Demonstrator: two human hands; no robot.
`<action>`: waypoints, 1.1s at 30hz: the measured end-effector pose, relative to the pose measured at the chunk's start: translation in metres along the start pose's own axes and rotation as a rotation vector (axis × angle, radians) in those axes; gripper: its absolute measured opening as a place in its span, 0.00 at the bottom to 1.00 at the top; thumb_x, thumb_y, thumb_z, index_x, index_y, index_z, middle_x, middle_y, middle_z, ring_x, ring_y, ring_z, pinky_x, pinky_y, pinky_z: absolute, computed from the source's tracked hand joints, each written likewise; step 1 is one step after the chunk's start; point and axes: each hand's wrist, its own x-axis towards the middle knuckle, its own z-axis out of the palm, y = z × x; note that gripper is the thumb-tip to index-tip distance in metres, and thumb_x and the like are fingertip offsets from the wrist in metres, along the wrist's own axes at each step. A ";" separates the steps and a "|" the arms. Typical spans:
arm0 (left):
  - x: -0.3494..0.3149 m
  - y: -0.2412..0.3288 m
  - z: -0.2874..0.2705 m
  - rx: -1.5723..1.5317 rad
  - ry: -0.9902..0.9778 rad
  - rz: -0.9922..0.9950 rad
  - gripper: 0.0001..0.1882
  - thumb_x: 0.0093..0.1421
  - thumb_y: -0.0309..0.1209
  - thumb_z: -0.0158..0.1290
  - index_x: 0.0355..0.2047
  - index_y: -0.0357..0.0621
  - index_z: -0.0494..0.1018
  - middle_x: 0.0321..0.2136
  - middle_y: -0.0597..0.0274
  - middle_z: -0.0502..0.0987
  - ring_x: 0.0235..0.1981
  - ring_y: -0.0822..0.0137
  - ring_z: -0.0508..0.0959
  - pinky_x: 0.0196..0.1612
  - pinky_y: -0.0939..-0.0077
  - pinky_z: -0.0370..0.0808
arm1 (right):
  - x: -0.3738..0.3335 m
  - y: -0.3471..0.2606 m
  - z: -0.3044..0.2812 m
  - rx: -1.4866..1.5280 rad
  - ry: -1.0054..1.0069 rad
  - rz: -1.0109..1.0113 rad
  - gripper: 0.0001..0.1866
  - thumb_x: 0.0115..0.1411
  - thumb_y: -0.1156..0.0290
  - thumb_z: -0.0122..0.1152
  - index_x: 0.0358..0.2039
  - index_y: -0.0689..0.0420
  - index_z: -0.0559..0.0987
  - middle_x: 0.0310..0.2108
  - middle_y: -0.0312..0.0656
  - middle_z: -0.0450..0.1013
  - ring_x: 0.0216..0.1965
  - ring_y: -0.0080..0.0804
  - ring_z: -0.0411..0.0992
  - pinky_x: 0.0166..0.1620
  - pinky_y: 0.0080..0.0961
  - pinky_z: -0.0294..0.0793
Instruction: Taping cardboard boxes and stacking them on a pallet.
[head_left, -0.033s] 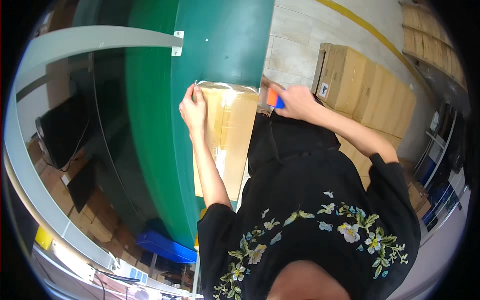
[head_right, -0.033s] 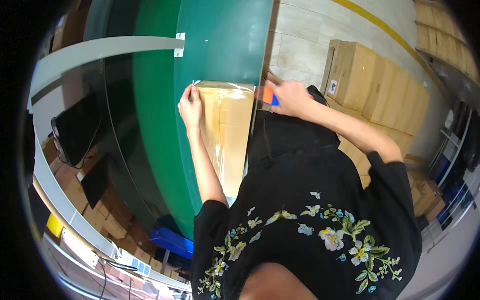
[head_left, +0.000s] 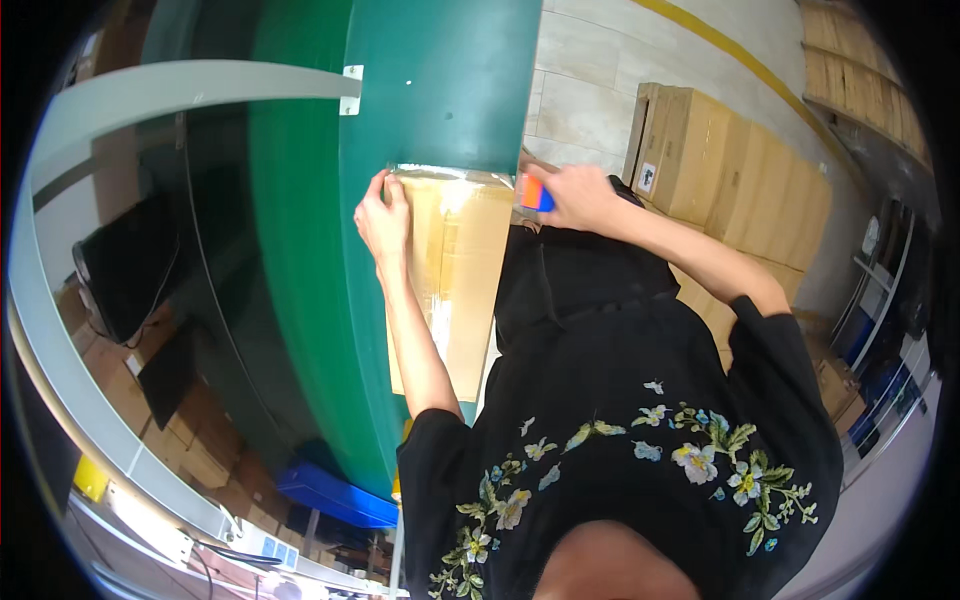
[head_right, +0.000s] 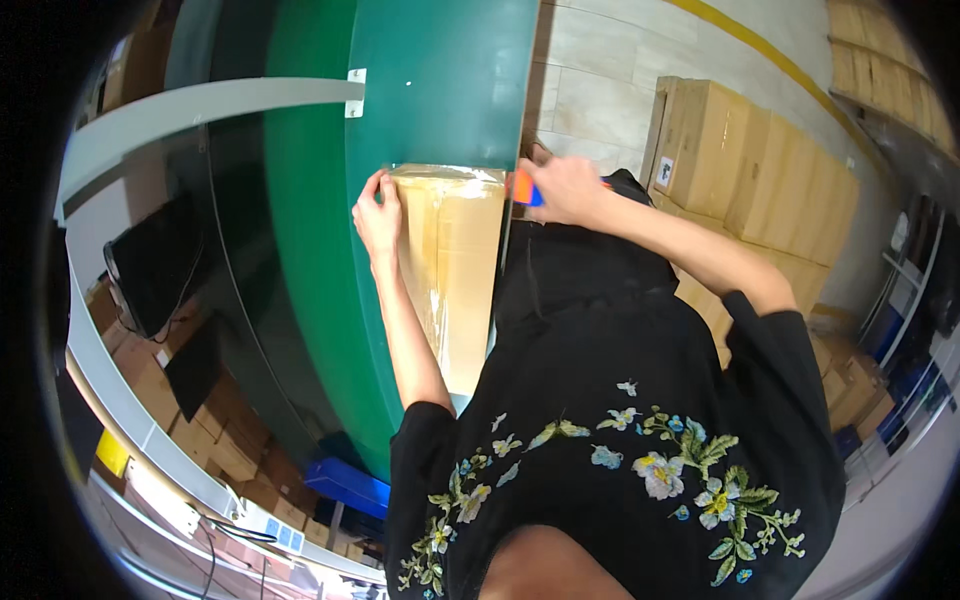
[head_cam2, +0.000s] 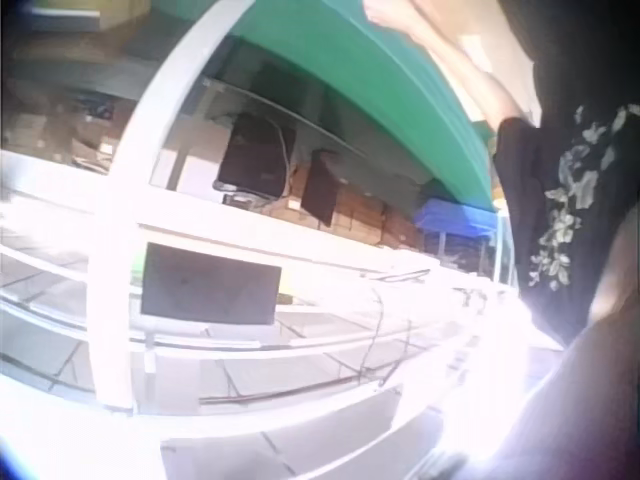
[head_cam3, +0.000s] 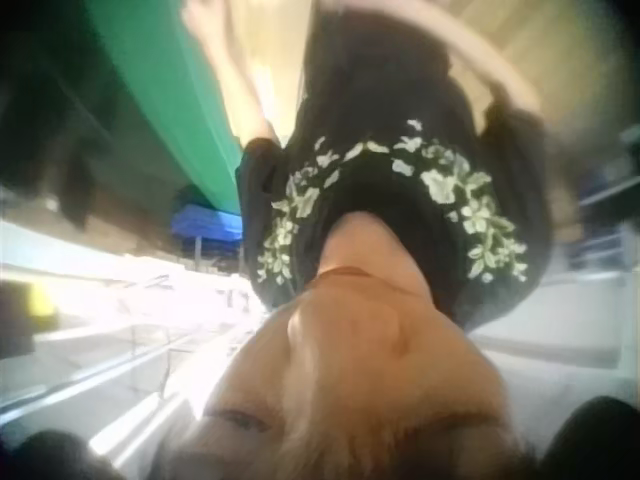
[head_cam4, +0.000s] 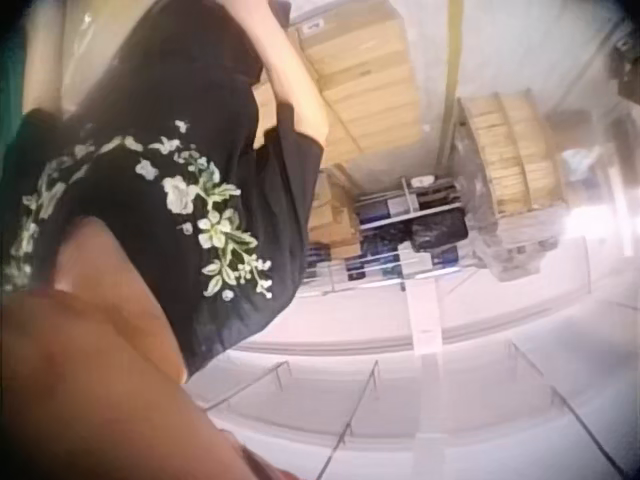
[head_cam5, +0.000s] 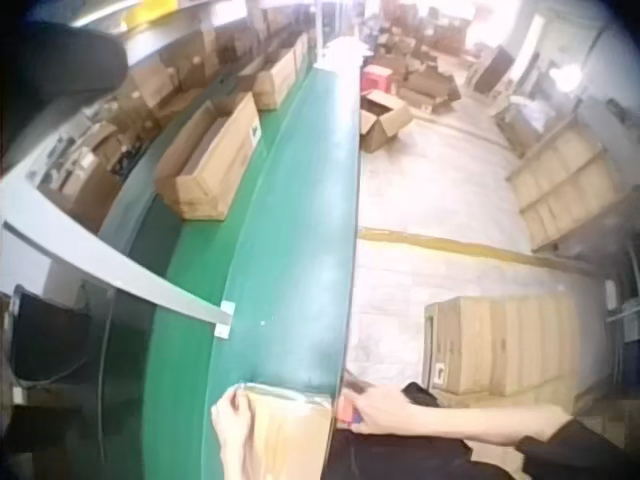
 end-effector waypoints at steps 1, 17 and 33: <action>0.003 0.001 0.001 0.098 0.005 0.075 0.17 0.58 0.37 0.43 0.39 0.39 0.74 0.34 0.51 0.77 0.38 0.53 0.76 0.44 0.65 0.70 | 0.016 0.004 0.002 0.008 0.009 0.016 0.33 0.38 0.52 0.64 0.45 0.54 0.73 0.21 0.48 0.73 0.26 0.43 0.74 0.29 0.36 0.73; -0.017 0.031 0.033 -0.154 -0.261 0.503 0.23 0.62 0.40 0.34 0.49 0.37 0.67 0.51 0.48 0.67 0.58 0.54 0.60 0.59 0.57 0.51 | 0.104 -0.071 0.045 -1.521 -0.669 -0.504 0.21 0.36 0.65 0.67 0.35 0.51 0.76 0.38 0.41 0.67 0.37 0.38 0.63 0.28 0.35 0.67; -0.233 -0.120 0.011 -1.620 0.371 -0.992 0.30 0.61 0.49 0.38 0.55 0.41 0.58 0.53 0.53 0.64 0.54 0.59 0.62 0.57 0.57 0.57 | -0.044 -0.028 -0.068 0.321 -0.016 -0.260 0.34 0.43 0.49 0.65 0.47 0.57 0.70 0.29 0.54 0.74 0.31 0.49 0.74 0.36 0.35 0.73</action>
